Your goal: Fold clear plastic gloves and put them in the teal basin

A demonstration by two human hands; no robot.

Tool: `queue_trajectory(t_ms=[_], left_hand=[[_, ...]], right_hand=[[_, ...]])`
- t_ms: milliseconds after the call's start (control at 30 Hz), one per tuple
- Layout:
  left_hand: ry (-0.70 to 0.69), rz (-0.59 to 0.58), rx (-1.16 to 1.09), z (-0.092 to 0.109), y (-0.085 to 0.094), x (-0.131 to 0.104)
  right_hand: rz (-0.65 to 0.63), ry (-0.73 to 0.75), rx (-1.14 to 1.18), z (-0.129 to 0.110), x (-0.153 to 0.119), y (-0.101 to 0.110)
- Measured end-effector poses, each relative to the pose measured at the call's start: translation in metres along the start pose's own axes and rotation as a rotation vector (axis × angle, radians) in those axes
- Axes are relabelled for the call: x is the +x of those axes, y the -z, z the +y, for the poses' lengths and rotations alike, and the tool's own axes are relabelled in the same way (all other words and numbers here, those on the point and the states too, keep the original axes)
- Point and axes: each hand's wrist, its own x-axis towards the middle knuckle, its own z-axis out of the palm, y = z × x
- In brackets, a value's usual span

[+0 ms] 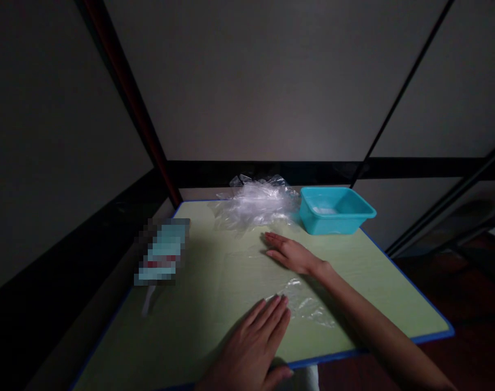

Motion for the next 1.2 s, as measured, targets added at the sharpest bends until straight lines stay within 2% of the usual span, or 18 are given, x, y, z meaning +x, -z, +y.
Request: queue_trajectory(t_ms=[133,200,333,400,500,600,667,733,800,900,1033,1200], left_hand=[[-0.019,-0.044,-0.020,-0.003,0.000,0.004],[-0.022,-0.028,-0.029,-0.004,0.001,0.004],[0.019,0.083,-0.094,-0.004,0.009,-0.004],[0.073,0.184,-0.135,-0.011,0.015,-0.006],[0.230,0.402,-0.186,-0.038,0.022,0.003],[0.426,0.667,-0.321,-0.078,0.025,0.020],[0.534,0.782,-0.418,-0.104,0.027,0.031],[0.587,0.846,-0.485,-0.123,0.027,0.037],[0.596,0.867,-0.522,-0.136,0.025,0.040],[0.563,0.857,-0.585,-0.143,0.020,0.042],[0.501,0.818,-0.639,-0.142,0.015,0.043],[0.459,0.788,-0.685,-0.138,0.016,0.043]], right_hand=[[0.094,-0.090,0.020,0.019,0.007,-0.007],[0.130,-0.123,0.030,0.026,0.006,-0.011],[0.240,-0.161,0.090,0.032,0.005,-0.019],[0.297,-0.180,0.110,0.033,0.007,-0.023],[0.352,-0.205,0.121,0.034,0.011,-0.026],[0.390,-0.213,0.134,0.036,0.013,-0.027],[0.401,-0.205,0.145,0.037,0.014,-0.028],[0.413,-0.196,0.158,0.036,0.013,-0.027],[0.423,-0.184,0.177,0.035,0.012,-0.025],[0.427,-0.158,0.218,0.031,0.009,-0.018],[0.319,-0.077,0.472,0.026,0.003,-0.006],[0.238,-0.080,0.721,0.022,-0.003,0.003]])
